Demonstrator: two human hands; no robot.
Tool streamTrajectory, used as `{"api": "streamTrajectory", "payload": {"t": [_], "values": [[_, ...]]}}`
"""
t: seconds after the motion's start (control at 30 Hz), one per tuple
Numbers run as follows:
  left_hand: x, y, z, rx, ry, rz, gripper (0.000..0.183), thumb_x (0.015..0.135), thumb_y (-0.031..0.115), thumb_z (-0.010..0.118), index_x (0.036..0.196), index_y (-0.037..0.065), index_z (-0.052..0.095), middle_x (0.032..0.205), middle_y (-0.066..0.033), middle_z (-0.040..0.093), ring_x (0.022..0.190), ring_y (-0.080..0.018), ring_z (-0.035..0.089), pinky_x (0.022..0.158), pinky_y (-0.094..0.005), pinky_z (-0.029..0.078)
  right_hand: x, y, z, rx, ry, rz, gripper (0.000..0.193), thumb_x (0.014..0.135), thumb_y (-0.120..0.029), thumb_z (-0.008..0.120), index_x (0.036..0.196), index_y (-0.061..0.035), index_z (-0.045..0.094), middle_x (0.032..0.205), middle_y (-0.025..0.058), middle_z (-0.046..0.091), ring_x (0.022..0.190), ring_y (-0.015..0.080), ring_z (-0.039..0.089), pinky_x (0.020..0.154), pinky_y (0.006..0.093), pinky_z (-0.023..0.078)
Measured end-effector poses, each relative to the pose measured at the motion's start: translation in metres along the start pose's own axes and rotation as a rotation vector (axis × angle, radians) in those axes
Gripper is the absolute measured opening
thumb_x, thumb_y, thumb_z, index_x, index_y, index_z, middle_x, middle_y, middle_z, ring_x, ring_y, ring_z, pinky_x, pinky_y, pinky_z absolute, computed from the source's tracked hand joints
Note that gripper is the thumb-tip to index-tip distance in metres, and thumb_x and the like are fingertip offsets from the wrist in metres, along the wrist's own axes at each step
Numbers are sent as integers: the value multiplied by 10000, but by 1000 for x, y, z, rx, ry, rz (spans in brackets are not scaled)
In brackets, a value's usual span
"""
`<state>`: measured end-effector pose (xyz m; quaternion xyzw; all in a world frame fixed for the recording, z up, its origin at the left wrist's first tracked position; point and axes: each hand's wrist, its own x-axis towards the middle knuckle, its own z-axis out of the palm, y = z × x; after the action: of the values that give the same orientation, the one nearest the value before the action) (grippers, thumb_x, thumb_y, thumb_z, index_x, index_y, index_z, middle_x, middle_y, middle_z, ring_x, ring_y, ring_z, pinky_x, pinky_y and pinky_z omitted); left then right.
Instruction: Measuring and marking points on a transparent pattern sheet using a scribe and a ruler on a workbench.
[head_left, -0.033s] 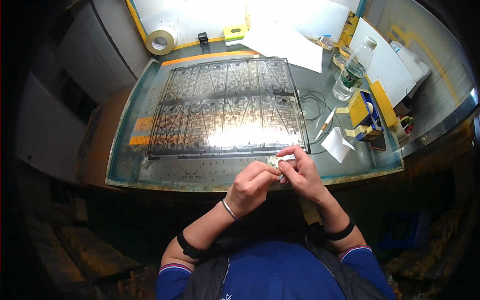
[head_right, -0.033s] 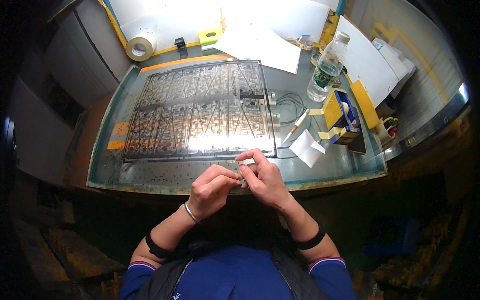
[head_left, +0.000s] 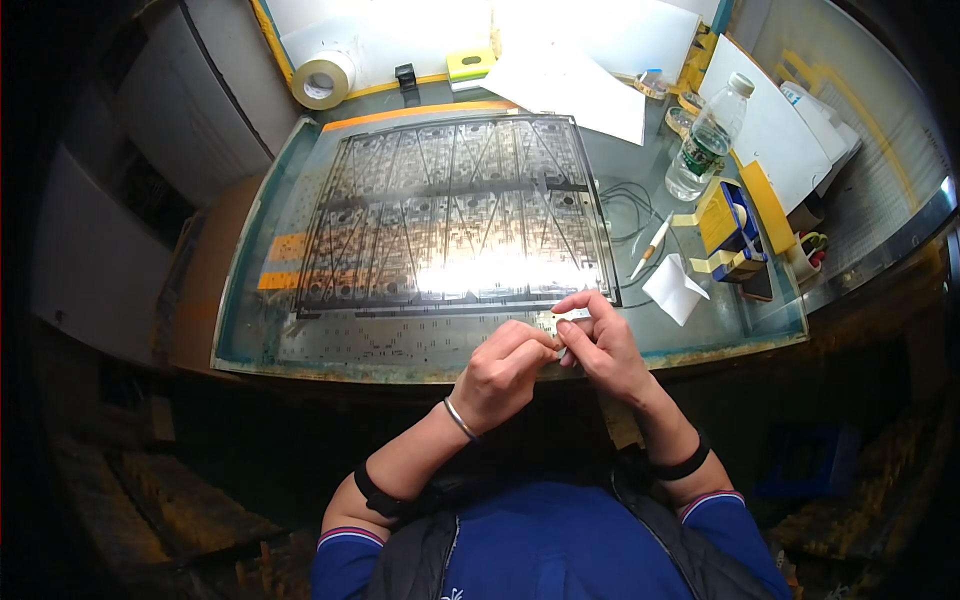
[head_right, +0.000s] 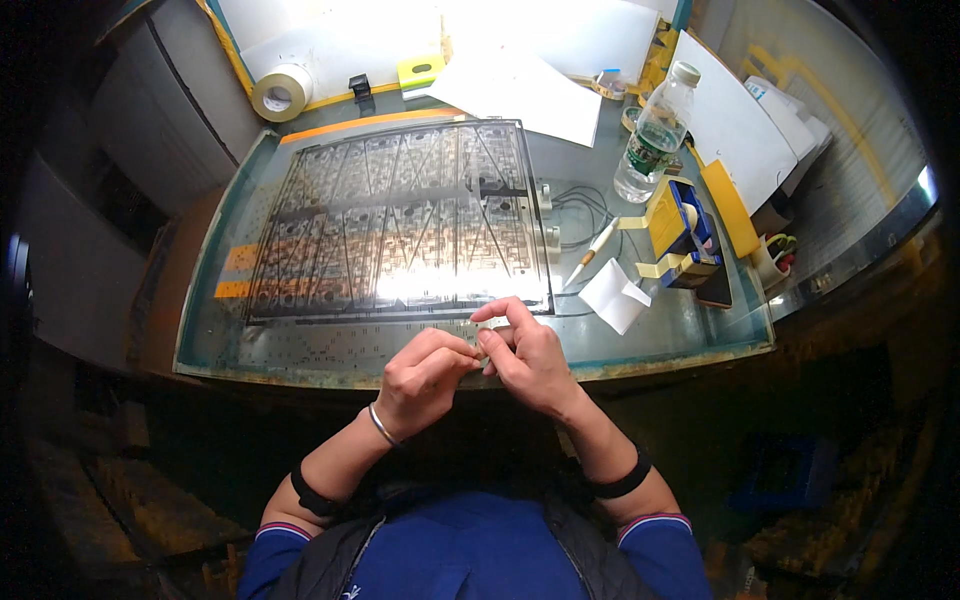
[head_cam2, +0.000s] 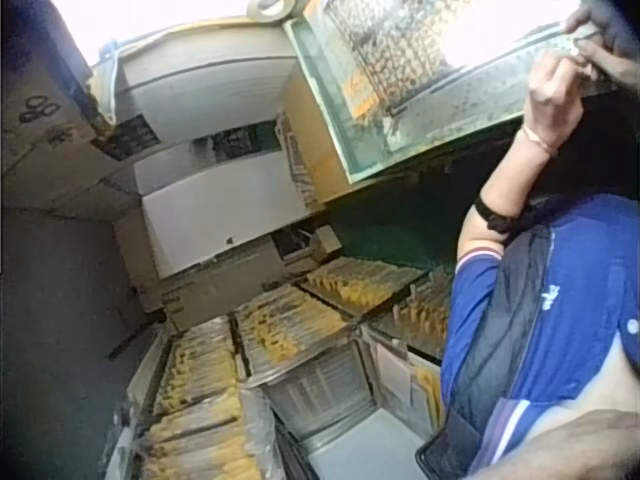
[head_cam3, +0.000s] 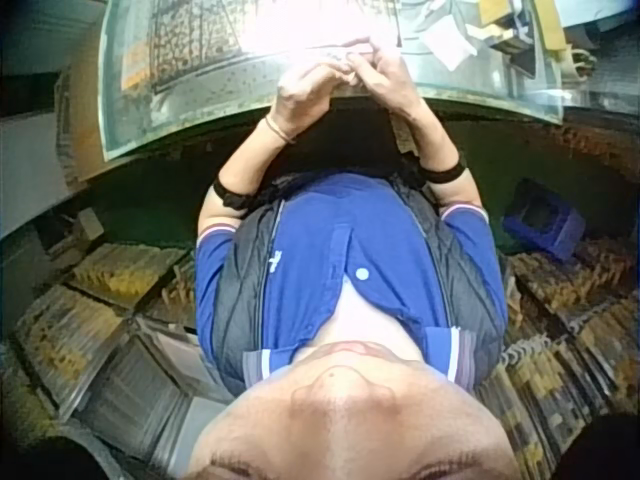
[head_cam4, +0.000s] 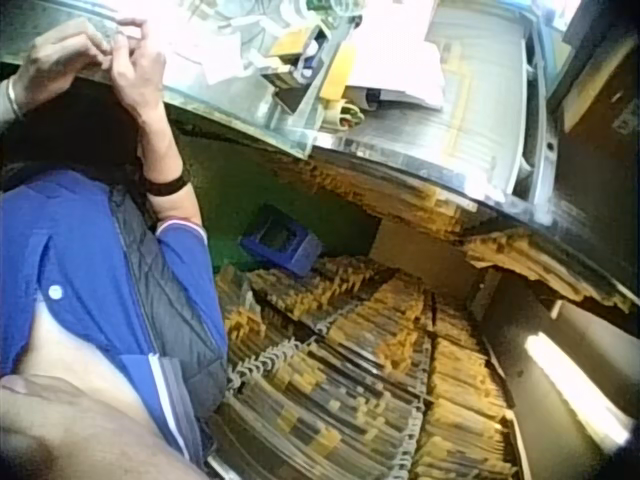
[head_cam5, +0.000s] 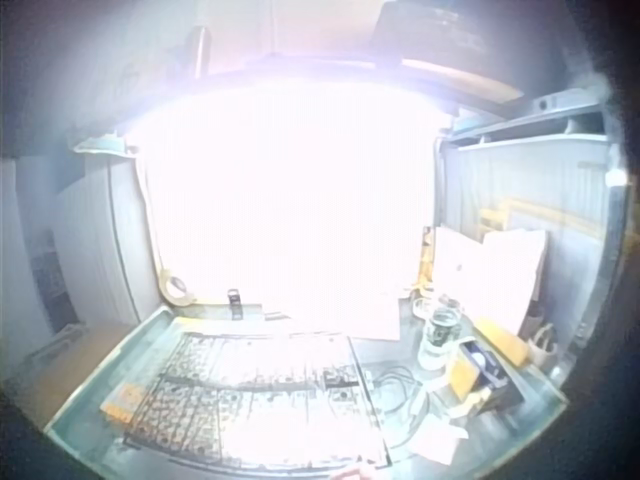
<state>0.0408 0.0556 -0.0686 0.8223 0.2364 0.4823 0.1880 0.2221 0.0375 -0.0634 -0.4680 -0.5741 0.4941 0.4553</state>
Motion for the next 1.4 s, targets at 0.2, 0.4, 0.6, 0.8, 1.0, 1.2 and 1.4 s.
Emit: {"api": "streamTrajectory", "payload": {"t": [0.2, 0.4, 0.6, 0.8, 1.0, 1.2, 1.4], "values": [[6, 2, -3, 7, -43, -74, 179, 722, -137, 692, 806, 9, 630, 881, -116, 666, 790, -259, 664, 662, -336, 550, -1, -2, -1, -7, -5, 0, 198, 973, -90, 546, 1154, -13, 526, 704, 45, 651, 614, 90, 623, 558, 221, 477], [0, 3, -3, -40, 65, -98, 181, 721, -96, 752, 813, 23, 652, 877, -108, 691, 797, -244, 678, 674, -327, 557, -2, -2, -1, 98, -3, 19, 214, 984, -93, 539, 1178, -11, 500, 732, 44, 654, 614, 80, 606, 565, 213, 466], [-1, -2, 0, -11, 71, -14, 172, 725, -92, 753, 813, 19, 655, 880, -101, 707, 786, -235, 676, 675, -320, 548, -1, 0, -2, 96, -12, -1, 207, 985, -82, 531, 1176, -8, 500, 726, 33, 639, 623, 76, 606, 561, 213, 468], [0, 1, 1, 18, 41, -52, 156, 743, -91, 729, 780, 22, 628, 844, -98, 689, 750, -240, 657, 663, -319, 529, 0, 1, -1, 30, -5, -8, 211, 980, -79, 540, 1174, -4, 502, 715, 34, 639, 610, 82, 609, 553, 219, 472], [2, -2, 1, 4, 18, -99, 160, 746, -65, 738, 772, 33, 614, 830, -100, 668, 748, -259, 638, 671, -346, 513, -1, -1, -1, 23, -4, 3, 208, 981, -82, 546, 1169, -6, 498, 707, 40, 642, 605, 80, 603, 552, 218, 468], [-2, 2, -1, 20, 152, -114, 194, 724, -20, 805, 795, 50, 639, 841, -88, 692, 758, -233, 653, 677, -337, 520, -1, -2, -1, 195, -1, -7, 211, 995, -82, 538, 1182, -23, 460, 731, 12, 607, 605, 70, 579, 557, 194, 455], [-1, 0, 1, 27, 177, -68, 199, 723, -18, 811, 799, 47, 640, 888, -91, 717, 780, -227, 666, 687, -315, 528, -1, 0, -3, 190, -19, -5, 211, 1001, -84, 536, 1184, -28, 449, 749, 19, 606, 623, 63, 583, 562, 184, 453]]}}
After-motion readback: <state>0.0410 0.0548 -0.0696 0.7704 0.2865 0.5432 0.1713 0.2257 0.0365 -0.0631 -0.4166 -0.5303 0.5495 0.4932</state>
